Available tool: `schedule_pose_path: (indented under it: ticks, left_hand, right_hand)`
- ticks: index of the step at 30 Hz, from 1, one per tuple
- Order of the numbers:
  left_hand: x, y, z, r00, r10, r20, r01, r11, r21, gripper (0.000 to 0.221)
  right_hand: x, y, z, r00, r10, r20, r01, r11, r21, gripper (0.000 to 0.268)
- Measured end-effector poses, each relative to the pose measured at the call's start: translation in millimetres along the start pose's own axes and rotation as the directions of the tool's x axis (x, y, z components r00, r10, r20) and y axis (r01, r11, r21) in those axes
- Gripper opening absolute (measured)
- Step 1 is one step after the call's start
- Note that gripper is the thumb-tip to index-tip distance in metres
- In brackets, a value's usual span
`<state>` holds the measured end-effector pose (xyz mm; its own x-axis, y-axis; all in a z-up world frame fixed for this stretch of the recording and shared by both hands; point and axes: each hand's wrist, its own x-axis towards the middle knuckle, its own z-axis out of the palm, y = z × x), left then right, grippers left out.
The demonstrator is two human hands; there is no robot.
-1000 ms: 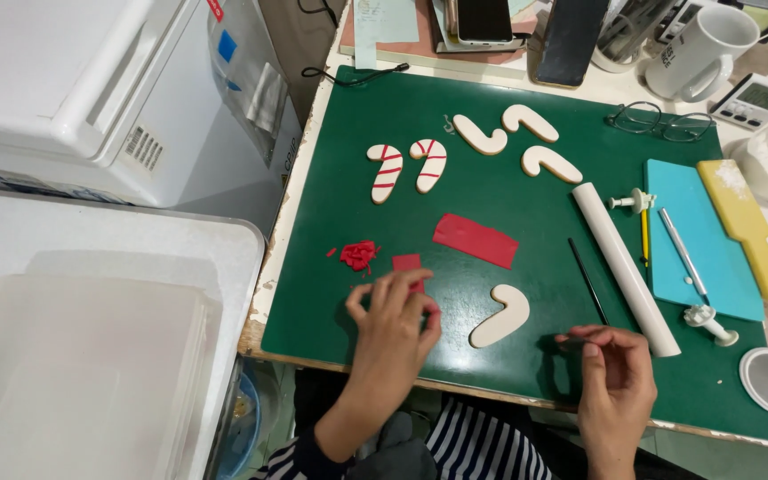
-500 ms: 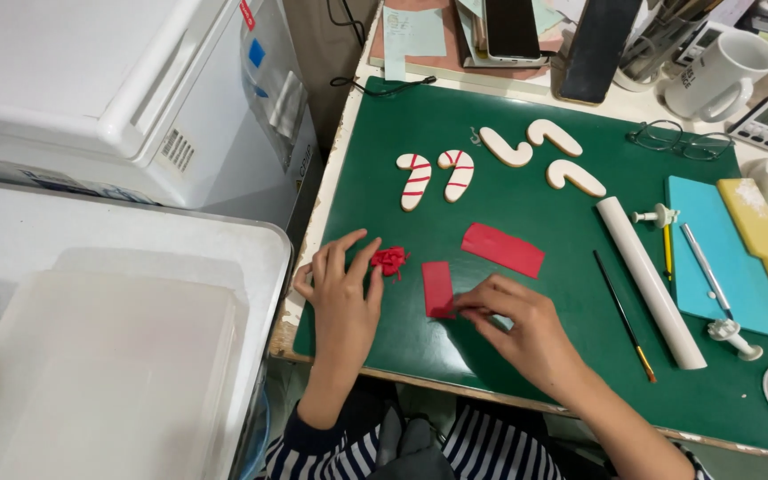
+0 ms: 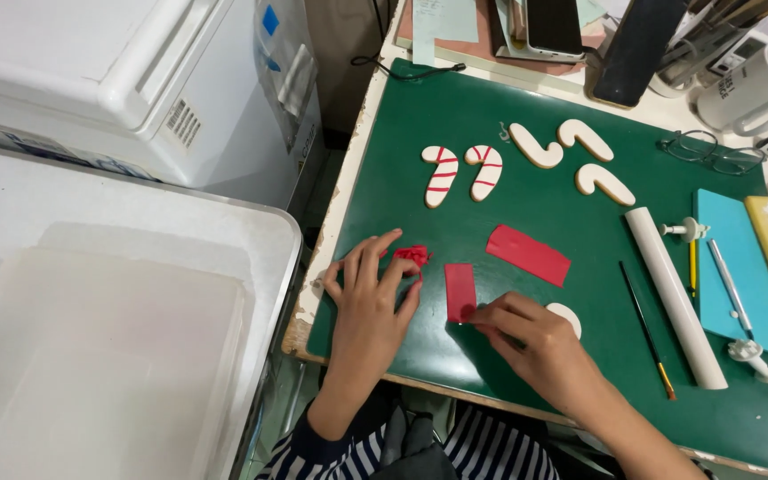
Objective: The person places thin red fondant strips across white candy cane-shaped cookies to create striped patterns. They cut small pieces from a red fondant sheet and press them onto each cookie, repeating the process for several cookies on a green cutting mat.
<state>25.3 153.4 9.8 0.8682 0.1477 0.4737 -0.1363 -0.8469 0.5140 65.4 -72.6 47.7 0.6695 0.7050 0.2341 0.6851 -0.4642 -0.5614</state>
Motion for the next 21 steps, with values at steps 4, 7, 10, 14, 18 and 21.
schedule_pose_path:
  ticks: [4, 7, 10, 14, 18, 21]
  left_hand:
    - [-1.2, -1.0, 0.8, 1.0, -0.004, -0.001, 0.004, 1.0, -0.024, 0.019]
    - [-0.2, -0.4, 0.0, 1.0, -0.011, 0.006, 0.011, 1.0, -0.022, 0.017]
    - [-1.2, -1.5, 1.2, 1.0, -0.02, 0.016, 0.021, 1.0, -0.015, 0.012]
    - [-1.4, -2.7, 3.6, 0.999, -0.018, 0.033, 0.018, 1.0, 0.008, 0.013]
    - [-1.5, -2.4, 3.3, 1.0, -0.017, 0.025, 0.016, 1.0, 0.022, 0.015]
    - [-1.4, -1.7, 2.2, 0.999, -0.024, 0.04, 0.023, 0.999, 0.023, 0.016]
  right_hand:
    - [9.7, -0.8, -2.3, 0.998, -0.036, -0.046, 0.035, 0.999, -0.01, 0.022]
    - [13.7, -0.4, 2.0, 0.995, -0.063, -0.078, 0.059, 0.997, -0.049, 0.018]
    - [11.3, 3.1, 5.6, 0.996, -0.06, -0.068, 0.058, 0.998, -0.034, 0.016]
    - [10.1, 4.8, 7.9, 0.996, -0.067, -0.065, 0.066, 0.998, -0.013, 0.018]
    - [11.1, 3.5, 8.0, 0.995, -0.08, -0.054, 0.08, 0.997, -0.001, 0.019]
    - [12.6, 1.7, 6.7, 0.994, -0.09, -0.058, 0.09, 0.996, 0.002, 0.015]
